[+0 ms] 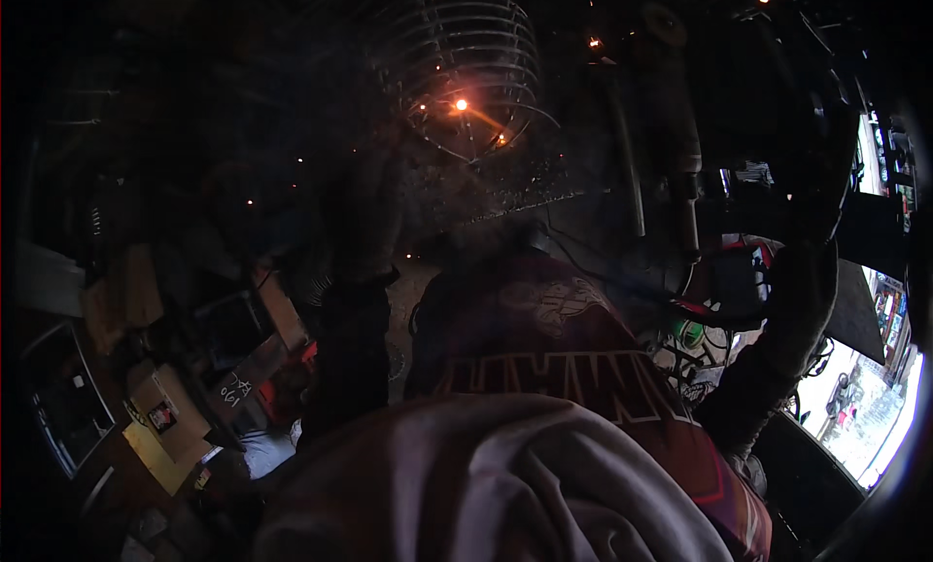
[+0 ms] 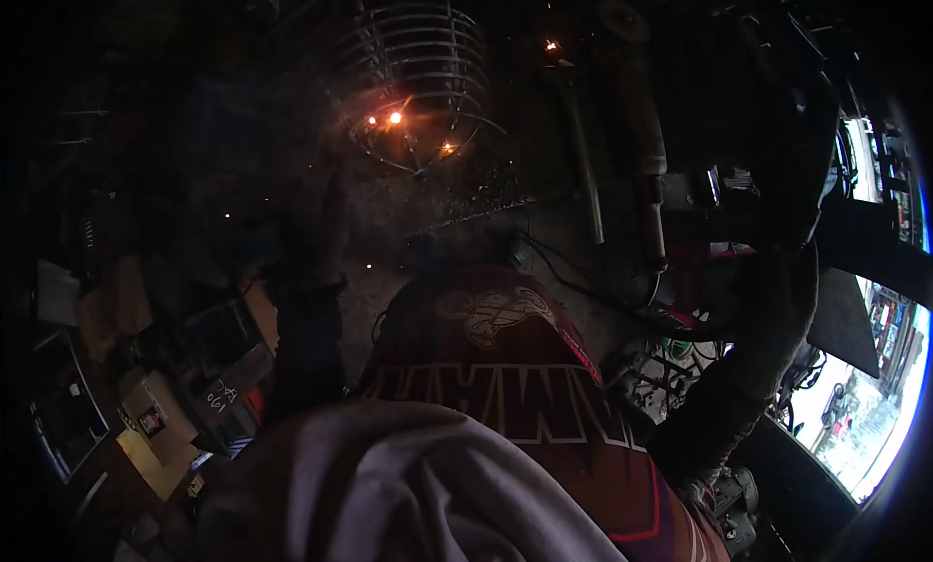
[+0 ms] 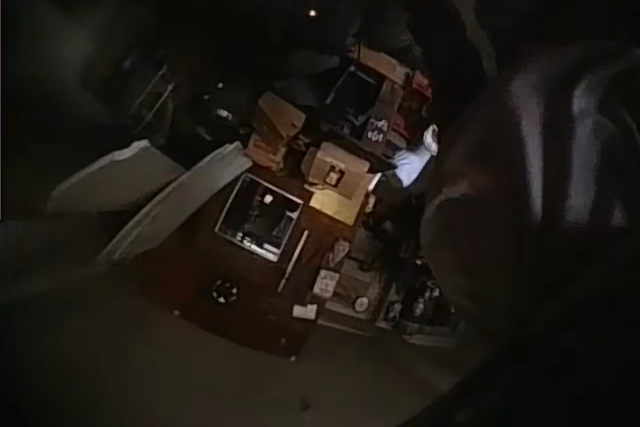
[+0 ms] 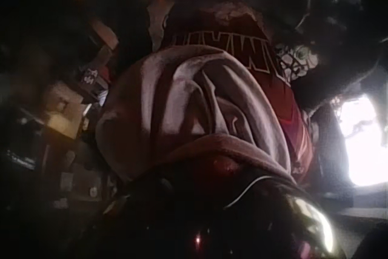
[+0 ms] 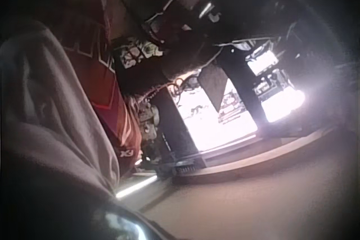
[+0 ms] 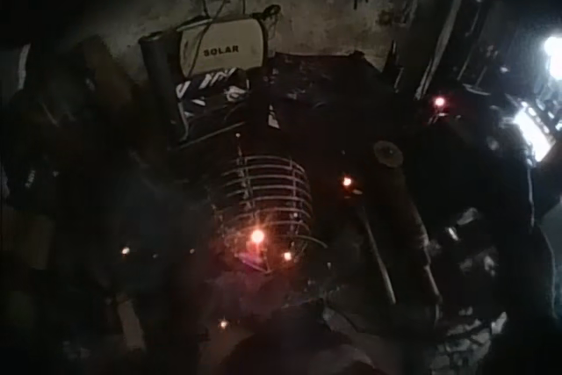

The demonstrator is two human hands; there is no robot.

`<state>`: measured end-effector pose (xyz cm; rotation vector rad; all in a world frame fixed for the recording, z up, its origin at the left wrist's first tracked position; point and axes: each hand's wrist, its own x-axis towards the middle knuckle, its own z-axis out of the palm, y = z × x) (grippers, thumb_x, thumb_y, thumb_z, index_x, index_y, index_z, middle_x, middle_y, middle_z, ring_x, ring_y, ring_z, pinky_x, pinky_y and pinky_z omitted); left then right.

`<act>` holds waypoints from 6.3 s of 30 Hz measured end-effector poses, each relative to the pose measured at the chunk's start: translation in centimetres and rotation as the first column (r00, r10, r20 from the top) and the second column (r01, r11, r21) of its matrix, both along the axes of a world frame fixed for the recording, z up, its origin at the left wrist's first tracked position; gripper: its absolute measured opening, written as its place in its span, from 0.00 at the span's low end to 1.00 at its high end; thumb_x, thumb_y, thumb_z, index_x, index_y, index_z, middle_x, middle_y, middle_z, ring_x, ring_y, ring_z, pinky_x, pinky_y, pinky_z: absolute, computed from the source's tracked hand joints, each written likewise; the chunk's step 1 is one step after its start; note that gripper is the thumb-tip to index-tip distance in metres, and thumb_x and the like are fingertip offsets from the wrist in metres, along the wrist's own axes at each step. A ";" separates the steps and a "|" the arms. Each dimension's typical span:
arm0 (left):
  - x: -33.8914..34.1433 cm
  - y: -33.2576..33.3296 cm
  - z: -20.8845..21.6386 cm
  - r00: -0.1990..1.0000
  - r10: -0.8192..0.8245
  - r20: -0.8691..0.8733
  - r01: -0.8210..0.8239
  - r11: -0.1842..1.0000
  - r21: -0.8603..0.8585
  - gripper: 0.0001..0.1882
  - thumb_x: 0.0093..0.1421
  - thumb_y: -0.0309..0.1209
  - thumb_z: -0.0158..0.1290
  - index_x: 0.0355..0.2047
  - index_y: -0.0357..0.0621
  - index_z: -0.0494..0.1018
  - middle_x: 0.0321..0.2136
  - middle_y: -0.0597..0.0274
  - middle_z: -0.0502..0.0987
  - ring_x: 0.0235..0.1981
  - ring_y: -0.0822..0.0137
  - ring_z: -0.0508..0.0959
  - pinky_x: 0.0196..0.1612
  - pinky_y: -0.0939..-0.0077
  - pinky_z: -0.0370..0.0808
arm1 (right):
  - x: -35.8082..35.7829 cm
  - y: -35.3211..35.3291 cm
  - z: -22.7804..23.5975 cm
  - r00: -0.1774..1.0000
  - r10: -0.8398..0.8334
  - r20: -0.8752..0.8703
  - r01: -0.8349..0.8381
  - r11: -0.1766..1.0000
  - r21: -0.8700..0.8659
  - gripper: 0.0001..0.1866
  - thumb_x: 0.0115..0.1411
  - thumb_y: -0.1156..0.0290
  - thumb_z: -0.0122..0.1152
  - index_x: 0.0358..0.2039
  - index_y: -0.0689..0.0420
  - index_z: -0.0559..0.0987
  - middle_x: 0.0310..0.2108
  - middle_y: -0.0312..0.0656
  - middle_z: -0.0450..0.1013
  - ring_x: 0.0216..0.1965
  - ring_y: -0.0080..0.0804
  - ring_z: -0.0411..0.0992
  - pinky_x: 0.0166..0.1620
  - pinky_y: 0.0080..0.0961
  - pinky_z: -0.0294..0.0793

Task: The person welds a metal wire cage structure on a workbench using a welding rod and electrode holder, occasionally using pliers and a hammer to adjust the metal components.

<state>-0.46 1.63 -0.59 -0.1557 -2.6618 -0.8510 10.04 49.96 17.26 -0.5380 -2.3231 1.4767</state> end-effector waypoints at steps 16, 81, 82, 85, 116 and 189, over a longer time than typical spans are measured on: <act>-0.5 0.6 0.7 0.997 -0.069 -0.033 0.074 0.983 0.165 0.16 0.69 0.35 0.57 0.50 0.37 0.82 0.48 0.52 0.84 0.51 0.57 0.81 0.57 0.65 0.74 | 8.9 13.1 -0.9 0.823 -0.514 -0.244 0.528 0.849 -0.005 0.13 0.74 0.61 0.57 0.49 0.58 0.79 0.34 0.35 0.74 0.30 0.23 0.73 0.36 0.22 0.75; 0.6 -0.2 0.1 0.993 0.120 0.012 -0.119 0.989 -0.085 0.15 0.67 0.37 0.61 0.49 0.41 0.82 0.44 0.47 0.85 0.45 0.48 0.84 0.49 0.61 0.78 | -13.3 -16.3 -12.8 0.789 0.606 0.100 -0.564 0.650 0.510 0.15 0.67 0.62 0.63 0.51 0.53 0.81 0.38 0.48 0.80 0.40 0.52 0.80 0.44 0.43 0.80; 0.6 -0.1 0.2 0.992 0.124 0.020 -0.122 0.990 -0.071 0.15 0.67 0.37 0.61 0.49 0.41 0.82 0.44 0.47 0.85 0.45 0.48 0.84 0.49 0.61 0.78 | -13.8 -16.8 -13.5 0.786 0.608 0.114 -0.570 0.640 0.516 0.15 0.67 0.62 0.63 0.51 0.53 0.81 0.38 0.48 0.80 0.40 0.52 0.80 0.44 0.43 0.80; 0.5 -0.1 0.5 0.990 0.105 0.092 -0.105 0.994 0.001 0.15 0.65 0.36 0.62 0.47 0.41 0.81 0.44 0.46 0.84 0.46 0.45 0.82 0.50 0.58 0.78 | -14.5 -17.7 -14.7 0.814 0.572 0.098 -0.518 0.639 0.569 0.12 0.68 0.62 0.60 0.47 0.52 0.81 0.39 0.48 0.79 0.42 0.53 0.79 0.44 0.46 0.79; 0.0 -1.0 1.2 1.000 -0.027 0.002 0.027 0.999 -0.022 0.11 0.63 0.36 0.64 0.41 0.43 0.83 0.34 0.50 0.84 0.36 0.47 0.83 0.40 0.58 0.78 | -16.6 -18.7 -16.0 0.798 0.560 0.224 -0.584 0.628 0.514 0.11 0.67 0.62 0.61 0.44 0.53 0.82 0.40 0.49 0.80 0.45 0.54 0.78 0.48 0.46 0.77; -1.0 -1.9 0.7 0.979 -0.100 0.178 0.163 0.906 -0.391 0.09 0.65 0.37 0.59 0.35 0.45 0.76 0.29 0.51 0.77 0.33 0.45 0.80 0.36 0.52 0.76 | -21.0 -15.8 -16.3 0.579 0.752 0.316 -0.784 0.406 0.470 0.14 0.67 0.55 0.63 0.41 0.53 0.84 0.33 0.47 0.81 0.37 0.51 0.80 0.40 0.42 0.79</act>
